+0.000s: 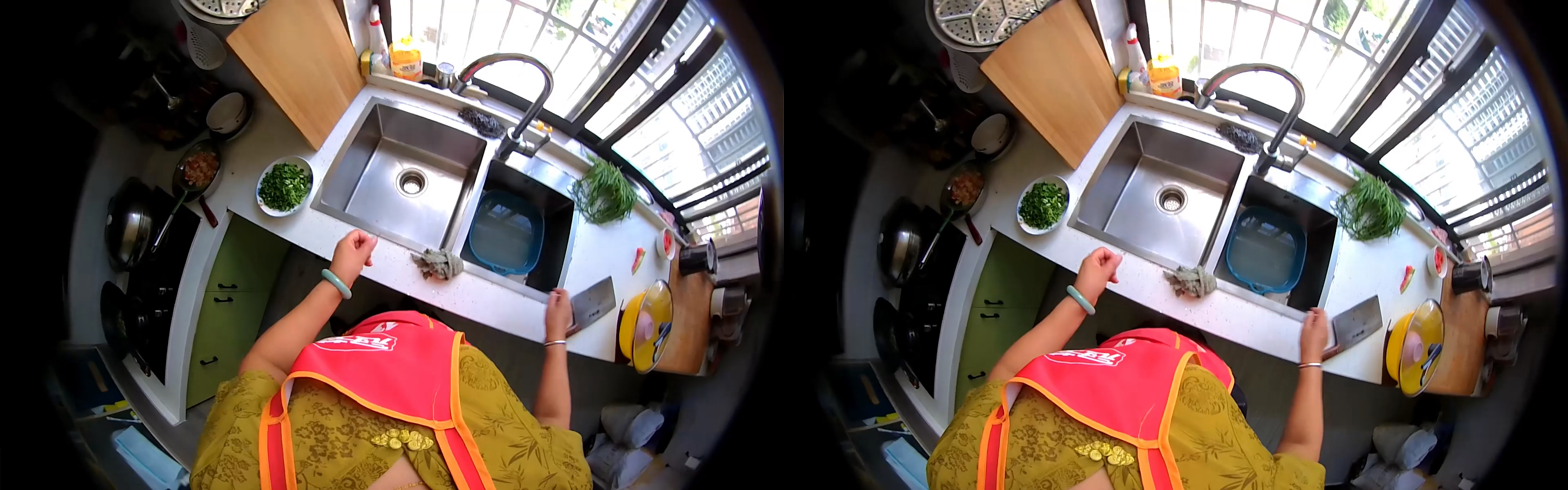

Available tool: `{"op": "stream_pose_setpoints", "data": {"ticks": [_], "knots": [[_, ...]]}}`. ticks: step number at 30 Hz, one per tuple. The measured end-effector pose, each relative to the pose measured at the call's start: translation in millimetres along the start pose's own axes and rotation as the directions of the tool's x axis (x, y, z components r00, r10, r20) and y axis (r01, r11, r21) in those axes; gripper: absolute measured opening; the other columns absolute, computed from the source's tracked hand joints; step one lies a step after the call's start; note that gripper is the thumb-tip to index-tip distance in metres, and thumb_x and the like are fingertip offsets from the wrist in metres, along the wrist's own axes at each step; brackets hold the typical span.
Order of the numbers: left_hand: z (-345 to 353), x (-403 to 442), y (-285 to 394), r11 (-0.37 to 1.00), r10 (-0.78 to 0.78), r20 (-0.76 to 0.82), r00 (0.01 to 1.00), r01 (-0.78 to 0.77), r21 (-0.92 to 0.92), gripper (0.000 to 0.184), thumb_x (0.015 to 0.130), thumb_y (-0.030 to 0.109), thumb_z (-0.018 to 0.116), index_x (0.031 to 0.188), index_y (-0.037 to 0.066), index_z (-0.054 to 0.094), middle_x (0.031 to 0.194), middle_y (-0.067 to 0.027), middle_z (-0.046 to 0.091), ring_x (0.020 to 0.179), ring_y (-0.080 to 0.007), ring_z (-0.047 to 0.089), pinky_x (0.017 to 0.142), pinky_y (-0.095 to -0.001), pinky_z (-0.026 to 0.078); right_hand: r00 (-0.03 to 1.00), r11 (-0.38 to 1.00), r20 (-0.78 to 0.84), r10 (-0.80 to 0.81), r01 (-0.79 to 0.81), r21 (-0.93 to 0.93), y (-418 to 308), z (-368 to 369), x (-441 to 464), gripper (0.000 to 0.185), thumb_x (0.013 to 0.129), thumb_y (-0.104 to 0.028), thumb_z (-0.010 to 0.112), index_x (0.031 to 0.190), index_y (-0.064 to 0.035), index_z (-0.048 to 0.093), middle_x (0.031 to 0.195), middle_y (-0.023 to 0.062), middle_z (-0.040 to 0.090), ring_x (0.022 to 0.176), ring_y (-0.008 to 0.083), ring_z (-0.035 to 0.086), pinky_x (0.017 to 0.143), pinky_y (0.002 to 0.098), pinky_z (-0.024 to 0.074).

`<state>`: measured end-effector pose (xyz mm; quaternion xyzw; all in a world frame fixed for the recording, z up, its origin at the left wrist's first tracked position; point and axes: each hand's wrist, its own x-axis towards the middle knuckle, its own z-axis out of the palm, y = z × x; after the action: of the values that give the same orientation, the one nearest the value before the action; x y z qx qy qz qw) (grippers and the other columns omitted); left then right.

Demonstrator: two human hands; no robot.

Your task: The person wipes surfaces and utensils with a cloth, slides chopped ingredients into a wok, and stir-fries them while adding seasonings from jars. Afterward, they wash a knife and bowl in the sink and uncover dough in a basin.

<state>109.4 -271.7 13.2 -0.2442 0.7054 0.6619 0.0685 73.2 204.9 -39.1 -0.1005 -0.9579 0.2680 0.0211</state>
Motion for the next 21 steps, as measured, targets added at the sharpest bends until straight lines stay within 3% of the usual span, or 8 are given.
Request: {"op": "stream_pose_setpoints", "data": {"ticks": [2,4,7,11,12,14,18,21], "knots": [[-9,-2,-34,0.593,0.420,0.122,0.899,-0.374,0.713,0.043,0.079,0.005,0.054,0.120,0.014,0.047,0.106,-0.0185,0.050,0.093,-0.0267,0.056,0.077,-0.0335,0.047,0.944,0.932,0.050,-0.326,0.313,0.181,-62,55,-2,0.025,0.081,-0.009,0.054,0.106,-0.0057,0.056,0.091,0.0141,0.058,0.080,0.0285,0.057,0.073,0.0351,0.0459],[-6,-22,-63,0.495,0.401,0.230,0.887,-0.421,0.760,0.061,0.081,0.007,0.052,0.137,0.011,0.026,0.123,-0.0211,0.041,0.110,-0.0245,0.047,0.093,-0.0343,0.040,0.761,0.775,0.183,-0.623,0.567,0.279,-136,90,-18,0.047,0.077,-0.010,0.060,0.122,-0.0088,0.046,0.112,0.0166,0.049,0.097,0.0309,0.052,0.081,0.0363,0.0451],[0,-63,-99,0.994,-0.052,0.461,0.886,0.000,0.112,0.063,0.090,0.025,0.049,0.139,0.005,0.016,0.135,-0.0214,0.032,0.121,-0.0282,0.039,0.103,-0.0346,0.029,0.502,0.550,0.295,-0.813,0.828,0.106,-176,132,-29,0.047,0.069,-0.015,0.064,0.114,-0.0095,0.051,0.110,0.0177,0.050,0.096,0.0351,0.049,0.084,0.0422,0.0399],[-17,-110,-167,0.903,-0.128,0.508,0.852,0.312,-0.295,0.059,0.092,0.047,0.033,0.136,0.007,0.029,0.140,-0.0061,0.030,0.129,-0.0179,0.028,0.106,-0.0298,0.023,0.562,0.569,0.170,-0.809,0.679,0.464,-161,188,11,0.030,0.065,0.002,0.057,0.094,-0.0058,0.059,0.079,0.0112,0.059,0.067,0.0259,0.055,0.061,0.0372,0.0454],[-27,-133,-169,0.875,-0.126,0.485,0.865,0.328,-0.357,0.060,0.091,0.050,0.034,0.136,0.010,0.030,0.141,-0.0058,0.029,0.130,-0.0189,0.027,0.105,-0.0299,0.023,0.640,0.758,0.637,-0.430,-0.127,0.640,-188,167,10,0.032,0.070,0.007,0.048,0.100,-0.0021,0.054,0.078,0.0079,0.058,0.056,0.0154,0.052,0.045,0.0276,0.0419],[-33,-163,-178,0.876,-0.206,0.355,0.912,0.333,-0.349,0.061,0.092,0.049,0.030,0.136,0.006,0.030,0.139,-0.0105,0.031,0.129,-0.0228,0.029,0.105,-0.0310,0.025,0.543,0.646,0.655,-0.525,-0.247,0.722,-228,161,5,0.037,0.072,0.008,0.044,0.109,0.0010,0.048,0.079,0.0081,0.058,0.053,0.0113,0.051,0.043,0.0212,0.0403],[-48,-171,-158,0.894,-0.294,0.004,0.956,0.273,0.355,0.062,0.089,0.052,0.035,0.127,0.004,0.041,0.129,-0.0219,0.042,0.118,-0.0345,0.041,0.099,-0.0385,0.032,0.083,0.621,0.638,-0.765,-0.165,0.766,-330,137,-61,0.035,0.081,0.003,0.051,0.116,0.0002,0.048,0.086,0.0087,0.059,0.062,0.0112,0.054,0.050,0.0220,0.0437],[-29,-124,-160,0.968,0.198,-0.138,0.970,-0.172,0.182,0.057,0.091,0.045,0.037,0.125,0.000,0.041,0.123,-0.0222,0.046,0.117,-0.0327,0.042,0.097,-0.0365,0.034,-0.199,0.291,0.351,-0.915,0.279,0.915,-372,128,-126,0.029,0.079,-0.001,0.057,0.108,-0.0025,0.055,0.088,0.0065,0.059,0.072,0.0147,0.054,0.063,0.0253,0.0449]]}}
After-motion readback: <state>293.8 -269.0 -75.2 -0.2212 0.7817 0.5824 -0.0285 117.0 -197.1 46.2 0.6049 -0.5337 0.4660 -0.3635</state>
